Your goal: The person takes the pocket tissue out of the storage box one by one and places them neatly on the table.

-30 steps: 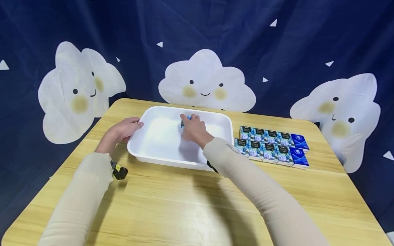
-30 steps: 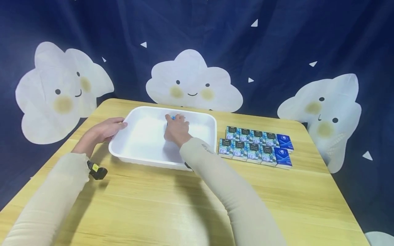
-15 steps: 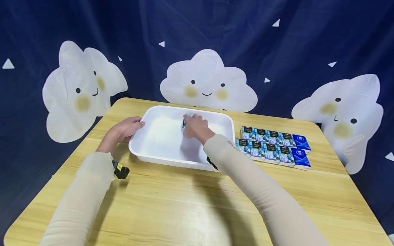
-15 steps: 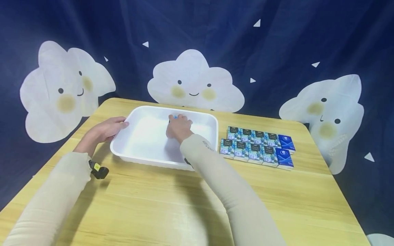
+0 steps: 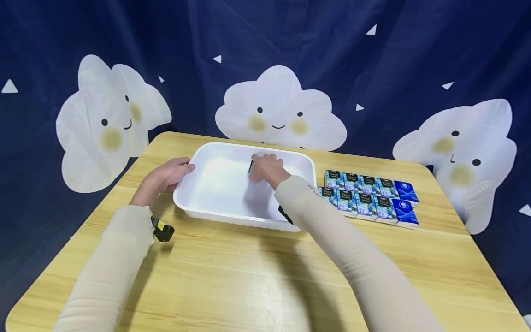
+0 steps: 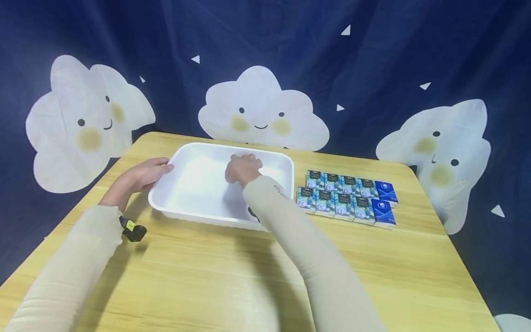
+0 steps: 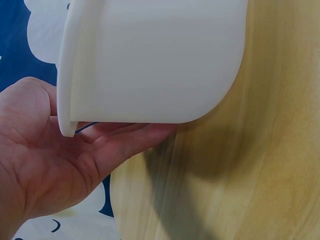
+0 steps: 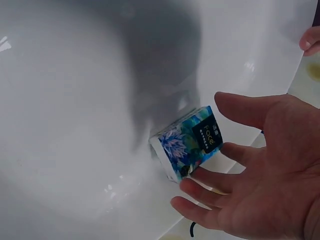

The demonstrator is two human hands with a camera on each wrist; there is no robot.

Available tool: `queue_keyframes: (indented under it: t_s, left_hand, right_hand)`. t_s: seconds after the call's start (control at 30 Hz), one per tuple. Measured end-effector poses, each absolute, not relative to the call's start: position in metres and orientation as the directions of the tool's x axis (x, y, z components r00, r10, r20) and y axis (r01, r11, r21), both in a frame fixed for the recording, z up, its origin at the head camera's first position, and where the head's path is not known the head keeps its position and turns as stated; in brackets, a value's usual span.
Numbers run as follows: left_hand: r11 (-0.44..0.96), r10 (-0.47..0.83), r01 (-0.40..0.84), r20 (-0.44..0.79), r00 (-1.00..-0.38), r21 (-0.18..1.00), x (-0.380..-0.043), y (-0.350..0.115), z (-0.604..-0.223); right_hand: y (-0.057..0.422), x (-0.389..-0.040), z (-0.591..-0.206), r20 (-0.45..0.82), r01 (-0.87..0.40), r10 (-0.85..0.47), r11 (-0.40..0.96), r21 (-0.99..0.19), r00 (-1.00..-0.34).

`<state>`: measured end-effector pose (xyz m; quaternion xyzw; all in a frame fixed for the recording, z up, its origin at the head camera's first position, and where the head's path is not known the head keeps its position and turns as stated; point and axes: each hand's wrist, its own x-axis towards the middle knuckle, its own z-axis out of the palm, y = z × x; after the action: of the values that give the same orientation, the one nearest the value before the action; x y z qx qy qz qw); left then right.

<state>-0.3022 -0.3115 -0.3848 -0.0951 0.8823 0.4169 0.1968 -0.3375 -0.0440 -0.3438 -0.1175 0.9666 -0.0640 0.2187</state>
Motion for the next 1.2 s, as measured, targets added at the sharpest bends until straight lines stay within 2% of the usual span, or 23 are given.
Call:
queue_keyframes:
  t_s: [0.27, 0.5, 0.63, 0.77, 0.9, 1.2]
  left_hand:
    - [0.624, 0.011, -0.331, -0.431, -0.902, 0.708, -0.303, -0.312, -0.386]
    - [0.622, 0.003, -0.34, -0.437, -0.9, 0.705, -0.303, -0.312, -0.385]
    - [0.627, 0.007, -0.336, -0.436, -0.9, 0.703, -0.303, -0.311, -0.385]
    - [0.635, 0.009, -0.332, -0.437, -0.899, 0.697, -0.303, -0.311, -0.384]
    - [0.637, 0.011, -0.332, -0.438, -0.899, 0.696, -0.302, -0.31, -0.384]
    - [0.639, 0.015, -0.329, -0.439, -0.898, 0.695, -0.301, -0.311, -0.384]
  right_hand:
    - [-0.038, -0.327, -0.343, -0.499, -0.147, -0.184, 0.983, -0.113, -0.847]
    - [-0.034, -0.327, -0.35, -0.444, -0.158, -0.207, 0.977, -0.144, -0.872]
    - [-0.033, -0.33, -0.356, -0.445, -0.214, -0.246, 0.969, -0.122, -0.861]
    - [-0.032, -0.332, -0.36, -0.481, -0.348, -0.325, 0.936, -0.042, -0.815]
    - [-0.03, -0.329, -0.362, -0.495, -0.425, -0.372, 0.905, -0.005, -0.785]
    - [-0.019, -0.321, -0.361, -0.449, -0.396, -0.388, 0.915, -0.082, -0.805]
